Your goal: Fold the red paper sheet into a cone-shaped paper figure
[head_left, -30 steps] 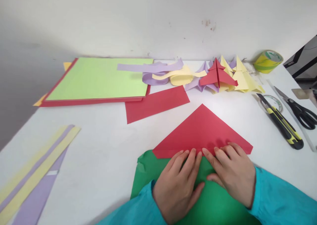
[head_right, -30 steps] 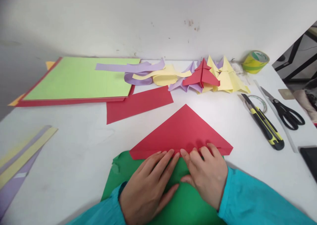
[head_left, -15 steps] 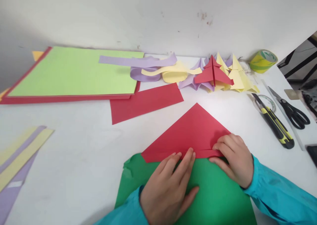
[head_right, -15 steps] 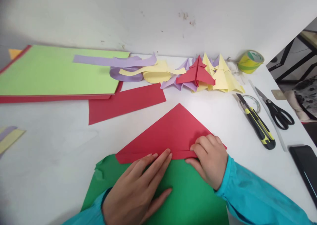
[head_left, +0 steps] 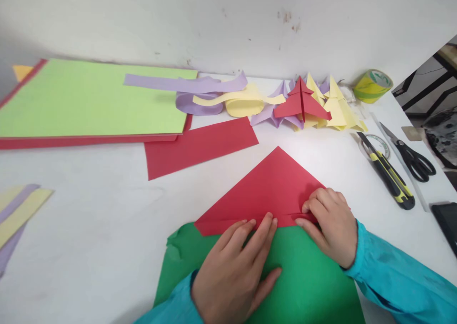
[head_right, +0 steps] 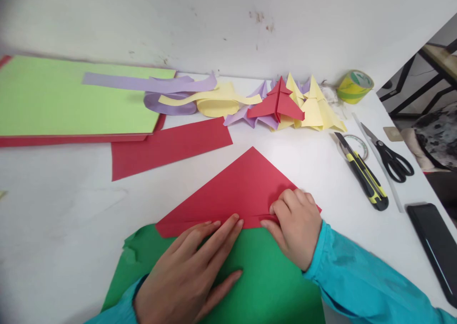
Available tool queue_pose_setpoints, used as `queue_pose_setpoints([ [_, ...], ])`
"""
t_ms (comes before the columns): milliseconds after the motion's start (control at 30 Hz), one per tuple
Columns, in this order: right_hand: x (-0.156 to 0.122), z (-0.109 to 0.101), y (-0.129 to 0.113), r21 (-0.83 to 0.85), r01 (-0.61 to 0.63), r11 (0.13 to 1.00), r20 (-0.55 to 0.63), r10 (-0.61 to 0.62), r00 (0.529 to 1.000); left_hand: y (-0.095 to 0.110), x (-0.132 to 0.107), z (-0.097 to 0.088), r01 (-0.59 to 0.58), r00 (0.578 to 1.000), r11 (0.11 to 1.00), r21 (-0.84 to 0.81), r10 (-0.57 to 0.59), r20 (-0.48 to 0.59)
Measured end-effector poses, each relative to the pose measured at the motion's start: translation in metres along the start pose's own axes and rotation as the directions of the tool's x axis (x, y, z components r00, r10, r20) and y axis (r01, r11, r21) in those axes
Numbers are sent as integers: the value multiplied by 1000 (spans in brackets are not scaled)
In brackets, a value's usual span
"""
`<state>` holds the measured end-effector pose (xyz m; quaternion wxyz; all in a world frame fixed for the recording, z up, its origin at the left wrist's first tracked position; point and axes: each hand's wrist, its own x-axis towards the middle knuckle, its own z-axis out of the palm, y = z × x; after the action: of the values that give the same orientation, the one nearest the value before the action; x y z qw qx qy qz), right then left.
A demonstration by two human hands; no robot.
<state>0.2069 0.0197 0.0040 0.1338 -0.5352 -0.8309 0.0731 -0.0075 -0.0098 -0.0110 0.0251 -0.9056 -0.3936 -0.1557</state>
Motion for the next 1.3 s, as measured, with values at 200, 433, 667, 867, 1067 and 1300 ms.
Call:
queue_pose_setpoints([
  [200,2,0,-7,-66,-140,988,-13,139,990,0,0,0,6,1000,1000,-6,-6,2],
  [433,-7,-5,10,-55,-227,972,-24,226,974,-1,3,-5,-13,1000,1000,22,13,-14],
  [667,-12,-7,22,-70,-246,967,-43,243,969,-7,5,-7,-88,996,995,47,89,-20],
  [867,-14,-12,29,-129,-267,955,-14,268,963,-10,4,-4,-108,994,992,59,109,-16],
  [1067,-14,-17,36,-230,-239,943,-1,245,969,-11,6,-5,-119,992,992,48,121,-40],
  [1300,-15,-22,46,-342,-198,919,38,223,974,-12,2,-1,-126,990,990,58,129,-52],
])
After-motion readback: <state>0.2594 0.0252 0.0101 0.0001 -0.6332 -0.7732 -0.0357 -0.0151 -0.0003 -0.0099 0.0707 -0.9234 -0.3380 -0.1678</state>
